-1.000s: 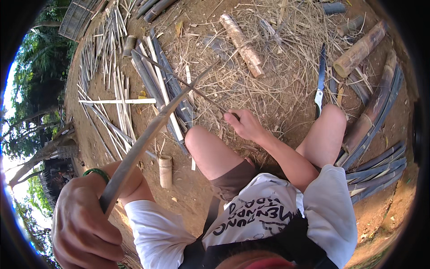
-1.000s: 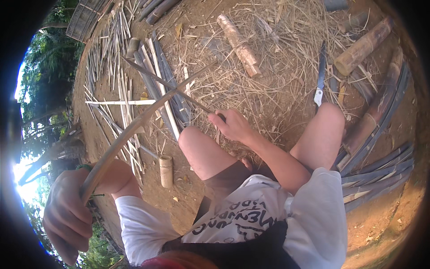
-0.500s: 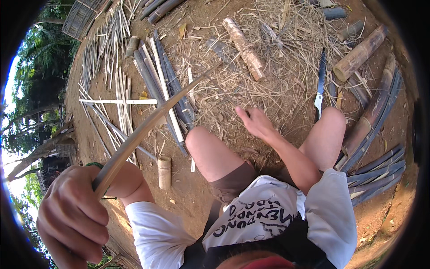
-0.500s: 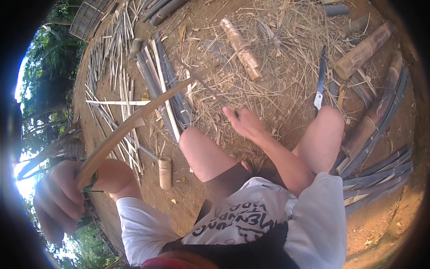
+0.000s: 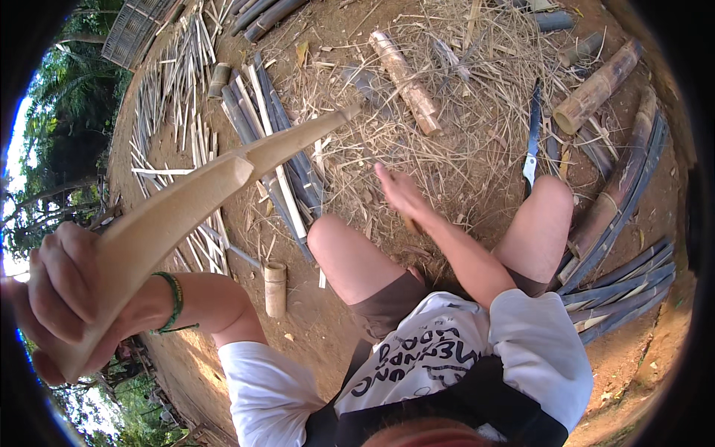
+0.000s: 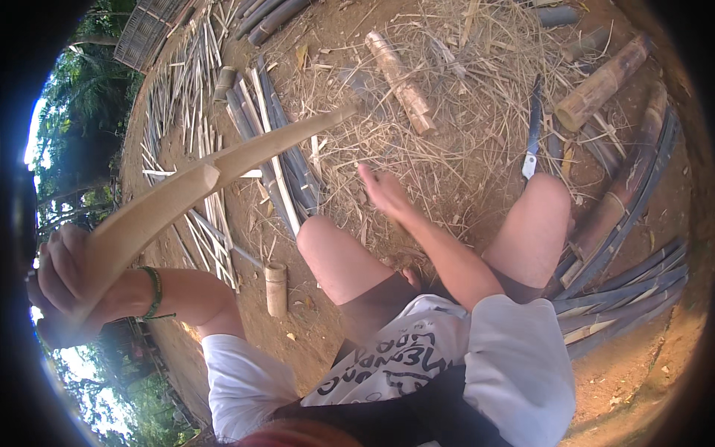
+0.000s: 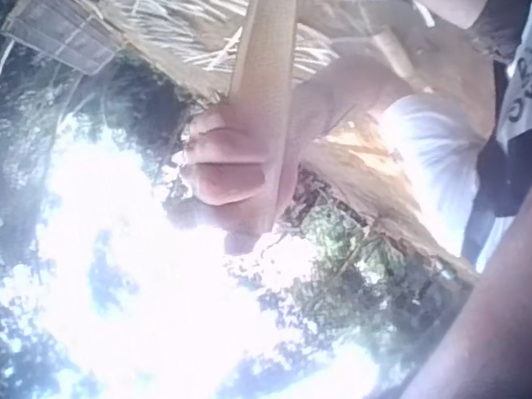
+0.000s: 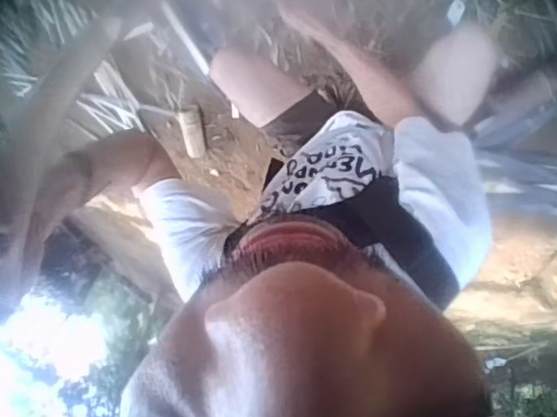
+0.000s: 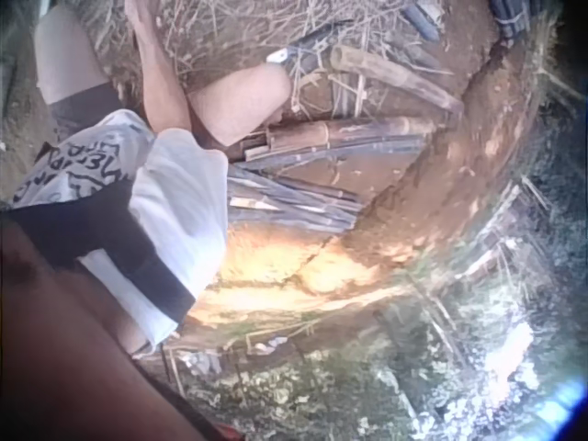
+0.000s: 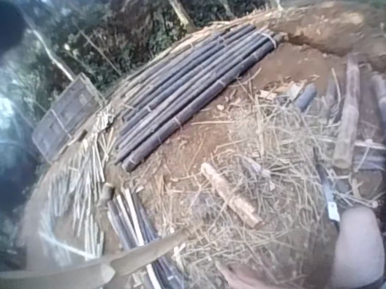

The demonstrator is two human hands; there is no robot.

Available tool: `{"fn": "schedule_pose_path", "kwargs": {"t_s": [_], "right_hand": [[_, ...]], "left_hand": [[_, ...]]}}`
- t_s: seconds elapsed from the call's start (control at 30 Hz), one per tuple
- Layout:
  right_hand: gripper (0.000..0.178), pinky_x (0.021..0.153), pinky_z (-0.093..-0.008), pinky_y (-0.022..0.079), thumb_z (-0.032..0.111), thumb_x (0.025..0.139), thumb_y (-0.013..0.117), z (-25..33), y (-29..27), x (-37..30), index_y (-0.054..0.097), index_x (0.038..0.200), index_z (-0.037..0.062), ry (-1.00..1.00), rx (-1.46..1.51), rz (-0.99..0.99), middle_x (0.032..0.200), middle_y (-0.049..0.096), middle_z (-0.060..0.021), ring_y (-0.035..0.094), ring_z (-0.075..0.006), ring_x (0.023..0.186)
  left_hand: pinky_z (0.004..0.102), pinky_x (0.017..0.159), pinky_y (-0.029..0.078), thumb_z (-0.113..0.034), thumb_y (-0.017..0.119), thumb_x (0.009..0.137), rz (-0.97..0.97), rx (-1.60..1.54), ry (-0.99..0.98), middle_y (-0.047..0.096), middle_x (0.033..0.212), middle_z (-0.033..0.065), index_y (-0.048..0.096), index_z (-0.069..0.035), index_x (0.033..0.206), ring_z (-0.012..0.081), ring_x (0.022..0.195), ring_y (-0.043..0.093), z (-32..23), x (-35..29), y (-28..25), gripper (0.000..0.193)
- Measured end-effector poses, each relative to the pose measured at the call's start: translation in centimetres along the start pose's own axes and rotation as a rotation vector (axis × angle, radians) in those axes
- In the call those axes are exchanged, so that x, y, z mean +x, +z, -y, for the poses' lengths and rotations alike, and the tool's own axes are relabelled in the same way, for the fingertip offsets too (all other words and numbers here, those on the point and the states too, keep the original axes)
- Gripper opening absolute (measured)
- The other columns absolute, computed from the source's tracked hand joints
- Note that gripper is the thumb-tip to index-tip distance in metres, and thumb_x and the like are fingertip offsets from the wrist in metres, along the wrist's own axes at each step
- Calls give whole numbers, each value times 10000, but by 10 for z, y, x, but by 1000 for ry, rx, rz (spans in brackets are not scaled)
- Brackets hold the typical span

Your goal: The person scrapes and shaves long bamboo strips using a machete and a knife, moving the tools along the length of the wood.

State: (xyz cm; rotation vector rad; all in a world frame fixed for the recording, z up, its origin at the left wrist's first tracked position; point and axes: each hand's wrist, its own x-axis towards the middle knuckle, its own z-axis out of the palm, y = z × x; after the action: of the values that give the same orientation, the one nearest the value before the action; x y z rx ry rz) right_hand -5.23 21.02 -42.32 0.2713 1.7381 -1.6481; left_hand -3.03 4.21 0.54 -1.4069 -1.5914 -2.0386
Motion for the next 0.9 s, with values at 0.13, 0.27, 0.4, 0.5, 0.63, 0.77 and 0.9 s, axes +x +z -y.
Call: {"fn": "schedule_pose_path", "kwargs": {"t_s": [0.13, 0.27, 0.4, 0.5, 0.63, 0.77, 0.9], "right_hand": [[618, 521, -360, 383, 585, 1007, 406, 38, 33, -56, 491, 605, 124, -606, -50, -64, 523, 413, -12, 470, -151, 514], [641, 556, -379, 437, 568, 999, 438, 9, 38, -17, 552, 607, 74, -582, -142, -190, 544, 540, -93, 587, -212, 559], [630, 539, -394, 410, 567, 1002, 420, 3, 9, 22, 535, 627, 73, -73, -90, -78, 513, 496, -62, 506, -206, 506], [614, 453, -369, 320, 586, 1014, 391, 9, 22, 6, 454, 601, 136, -380, -84, -118, 493, 408, 15, 357, -126, 425], [627, 466, -371, 338, 635, 1000, 363, -14, 29, 40, 440, 600, 157, -383, -140, -142, 491, 365, 7, 357, -105, 444], [680, 490, -364, 347, 712, 974, 287, -55, -18, 106, 432, 600, 162, 90, -200, -125, 504, 357, 23, 347, -107, 458], [704, 538, -393, 371, 682, 992, 303, -28, -2, 89, 483, 627, 108, -15, -227, -143, 555, 389, 42, 354, -138, 486]], "left_hand": [[225, 451, 291, -191, 621, 838, -117, 112, 87, 471, 588, 70, 436, -43, 720, 142, 477, 455, 8, -5, -9, 264], [261, 487, 355, -177, 603, 850, -167, 204, 131, 490, 681, 141, 449, 24, 778, 205, 557, 503, 12, -3, -11, 263], [297, 524, 419, -163, 586, 863, -240, 330, 195, 510, 774, 211, 462, 91, 836, 268, 637, 551, 11, -7, -15, 284], [323, 552, 466, -152, 572, 872, -367, 505, 299, 524, 843, 264, 471, 141, 880, 315, 698, 587, 8, -9, -25, 310], [359, 588, 530, -138, 555, 885, -642, 984, 403, 543, 936, 335, 484, 208, 938, 378, 778, 634, -4, 2, -38, 357], [387, 595, 571, -139, 557, 890, -865, 1096, 354, 561, 1010, 389, 499, 257, 980, 433, 811, 667, -20, 18, -67, 410], [380, 547, 535, -191, 585, 877, -937, 715, 377, 559, 977, 354, 514, 215, 951, 411, 729, 638, -37, 14, -96, 418]]}}
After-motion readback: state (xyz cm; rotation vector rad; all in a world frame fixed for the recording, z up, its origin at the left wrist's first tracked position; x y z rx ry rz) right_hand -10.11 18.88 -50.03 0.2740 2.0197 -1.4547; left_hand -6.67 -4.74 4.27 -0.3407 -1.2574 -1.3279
